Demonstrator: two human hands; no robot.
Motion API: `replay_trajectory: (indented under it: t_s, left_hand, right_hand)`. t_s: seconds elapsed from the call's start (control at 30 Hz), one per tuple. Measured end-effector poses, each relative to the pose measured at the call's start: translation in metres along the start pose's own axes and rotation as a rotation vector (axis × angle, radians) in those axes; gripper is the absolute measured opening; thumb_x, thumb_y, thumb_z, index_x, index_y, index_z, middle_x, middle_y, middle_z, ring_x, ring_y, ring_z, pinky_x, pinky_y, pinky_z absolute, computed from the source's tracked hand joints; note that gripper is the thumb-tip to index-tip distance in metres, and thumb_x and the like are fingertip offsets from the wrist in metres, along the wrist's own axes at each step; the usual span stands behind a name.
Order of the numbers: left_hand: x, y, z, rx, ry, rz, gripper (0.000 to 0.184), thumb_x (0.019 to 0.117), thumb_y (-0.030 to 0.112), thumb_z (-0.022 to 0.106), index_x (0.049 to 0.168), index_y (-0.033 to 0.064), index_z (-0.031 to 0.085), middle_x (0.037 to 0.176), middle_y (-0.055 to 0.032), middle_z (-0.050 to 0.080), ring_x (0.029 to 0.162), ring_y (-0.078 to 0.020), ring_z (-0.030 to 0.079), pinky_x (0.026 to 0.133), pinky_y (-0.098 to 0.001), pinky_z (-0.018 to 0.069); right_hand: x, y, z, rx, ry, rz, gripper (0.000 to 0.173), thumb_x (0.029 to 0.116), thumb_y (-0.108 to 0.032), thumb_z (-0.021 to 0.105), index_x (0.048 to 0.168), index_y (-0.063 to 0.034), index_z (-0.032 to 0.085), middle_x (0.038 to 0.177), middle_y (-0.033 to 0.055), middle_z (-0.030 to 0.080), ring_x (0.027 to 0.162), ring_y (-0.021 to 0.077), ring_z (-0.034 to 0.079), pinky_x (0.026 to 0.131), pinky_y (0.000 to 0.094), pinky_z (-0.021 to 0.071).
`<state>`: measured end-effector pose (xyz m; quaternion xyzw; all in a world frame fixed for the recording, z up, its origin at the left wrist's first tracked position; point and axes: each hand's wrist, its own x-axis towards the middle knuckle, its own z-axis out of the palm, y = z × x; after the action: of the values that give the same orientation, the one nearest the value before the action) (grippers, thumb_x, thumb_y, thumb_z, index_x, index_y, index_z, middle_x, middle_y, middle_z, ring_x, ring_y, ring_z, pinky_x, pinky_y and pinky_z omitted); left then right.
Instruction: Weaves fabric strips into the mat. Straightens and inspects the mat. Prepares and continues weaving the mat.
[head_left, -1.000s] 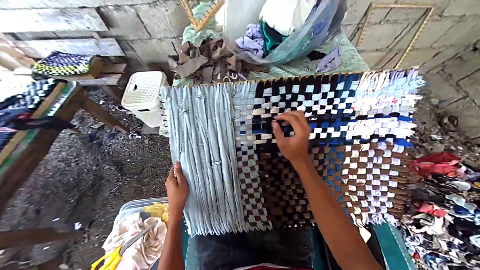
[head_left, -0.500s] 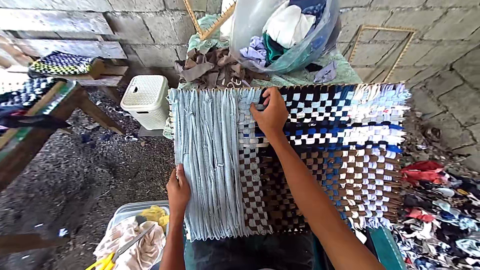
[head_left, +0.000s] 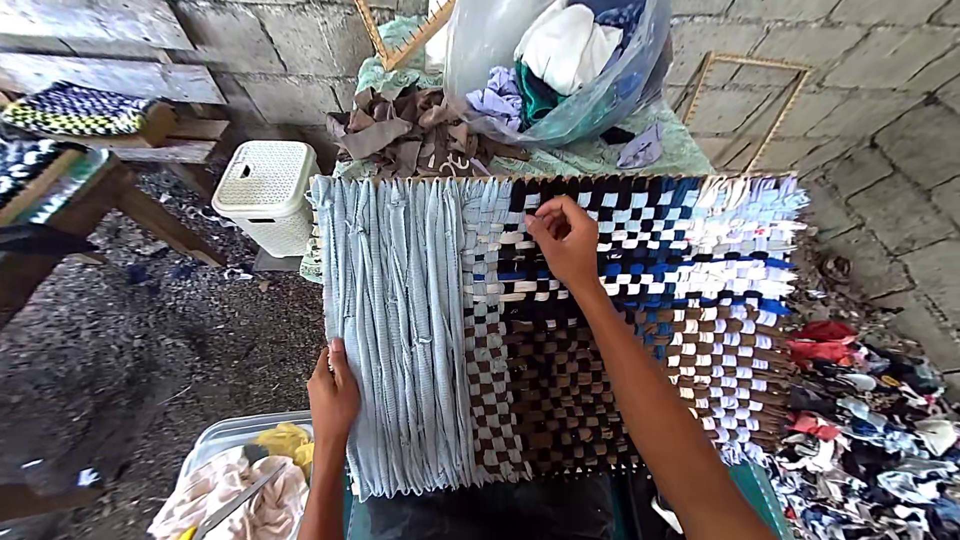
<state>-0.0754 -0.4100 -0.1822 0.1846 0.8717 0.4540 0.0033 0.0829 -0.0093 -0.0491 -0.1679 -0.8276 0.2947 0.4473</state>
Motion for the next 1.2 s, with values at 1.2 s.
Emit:
replay_trajectory:
  t_s: [1.2]
  left_hand:
    - [-0.003,-0.003,-0.005,-0.003,0.003,-0.04,0.066,0.1073,0.062,0.029,0.112,0.0102,0.07,0.085,-0.0101,0.068,0.079,-0.0214,0.068,0.074,-0.0516,0.0551]
  right_hand:
    - [-0.001,-0.006,0.013,-0.182,0.017,0.214,0.031,0.0819,-0.026,0.078,0.103,-0.0089,0.062,0.088,0.0071,0.06,0.077,0.0223,0.06,0.066,0.0442,0.0514]
